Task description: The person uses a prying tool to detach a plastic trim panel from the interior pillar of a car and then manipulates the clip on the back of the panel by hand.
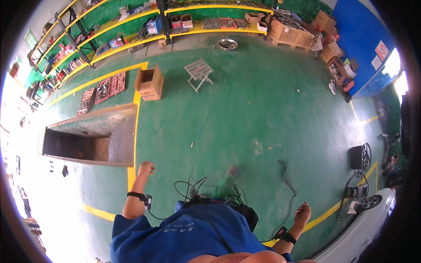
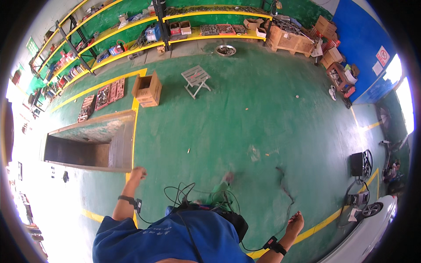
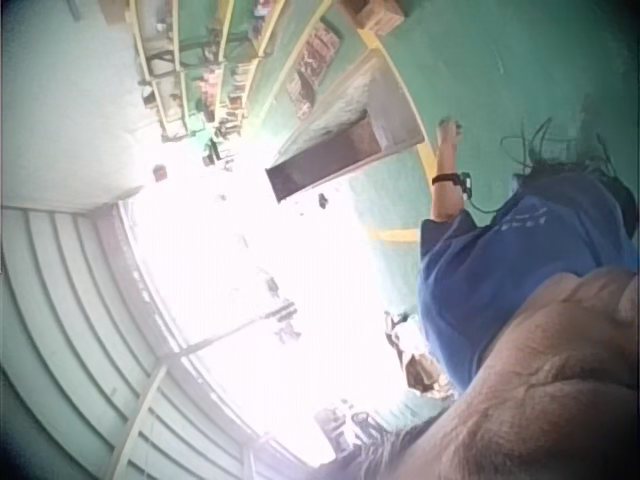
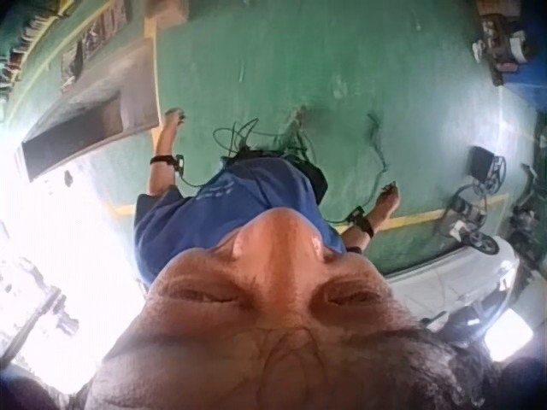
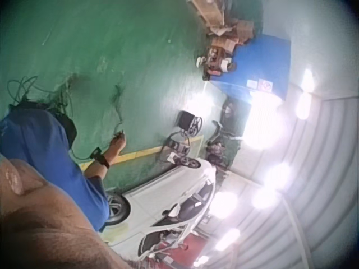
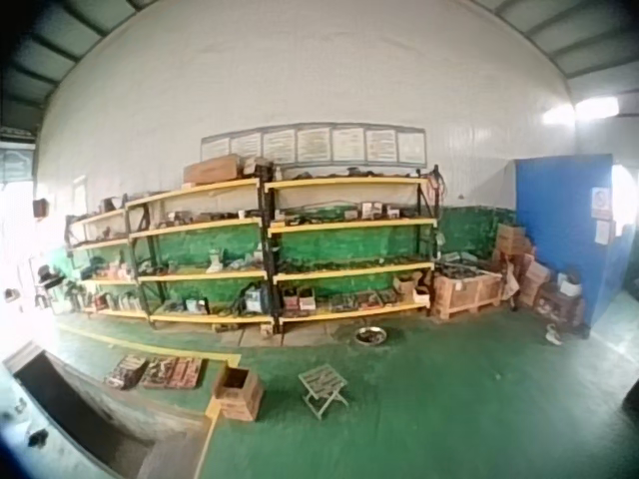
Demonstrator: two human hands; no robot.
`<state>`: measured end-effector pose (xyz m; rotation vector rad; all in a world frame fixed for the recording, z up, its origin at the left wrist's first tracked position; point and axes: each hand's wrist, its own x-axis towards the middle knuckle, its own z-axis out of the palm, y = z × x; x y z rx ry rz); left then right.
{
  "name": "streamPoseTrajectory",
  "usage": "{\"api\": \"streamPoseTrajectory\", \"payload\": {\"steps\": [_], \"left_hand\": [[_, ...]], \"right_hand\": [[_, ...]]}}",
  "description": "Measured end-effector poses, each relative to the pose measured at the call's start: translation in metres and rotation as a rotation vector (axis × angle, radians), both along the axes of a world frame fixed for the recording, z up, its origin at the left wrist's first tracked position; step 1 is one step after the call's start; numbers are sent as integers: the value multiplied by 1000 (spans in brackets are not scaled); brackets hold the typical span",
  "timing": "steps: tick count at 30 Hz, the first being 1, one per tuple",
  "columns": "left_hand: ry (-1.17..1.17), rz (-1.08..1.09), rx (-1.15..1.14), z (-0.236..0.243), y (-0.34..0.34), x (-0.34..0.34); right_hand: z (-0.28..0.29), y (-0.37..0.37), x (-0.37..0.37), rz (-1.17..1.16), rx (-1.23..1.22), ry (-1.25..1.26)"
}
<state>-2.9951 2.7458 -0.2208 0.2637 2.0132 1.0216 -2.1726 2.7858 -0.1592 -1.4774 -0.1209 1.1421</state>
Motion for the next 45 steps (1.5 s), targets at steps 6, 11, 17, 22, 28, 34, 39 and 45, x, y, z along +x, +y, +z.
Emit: {"api": "streamPoseTrajectory", "payload": {"steps": [6,11,17,22,28,34,39,45], "left_hand": [[126,-89,57,9,237,-15],[-546,307,176,-65,244,-4],[-640,844,-189,-103,260,28],[-568,681,-226,-122,392,-5],[-530,482,69,-112,739,-141],[-110,97,200,52,1073,-200],[-82,188,224,10,1161,-234],[-534,927,-153,-94,1077,-201]], "right_hand": [[-45,249,-21,-37,10,8],[18,488,-93,111,19,36],[79,739,-178,308,64,-126],[44,885,-227,220,88,-121],[23,1030,-231,190,-18,-38],[7,1201,-264,152,-15,-41],[-18,1380,-321,237,-78,-20],[16,1594,-444,387,-37,-47]]}}
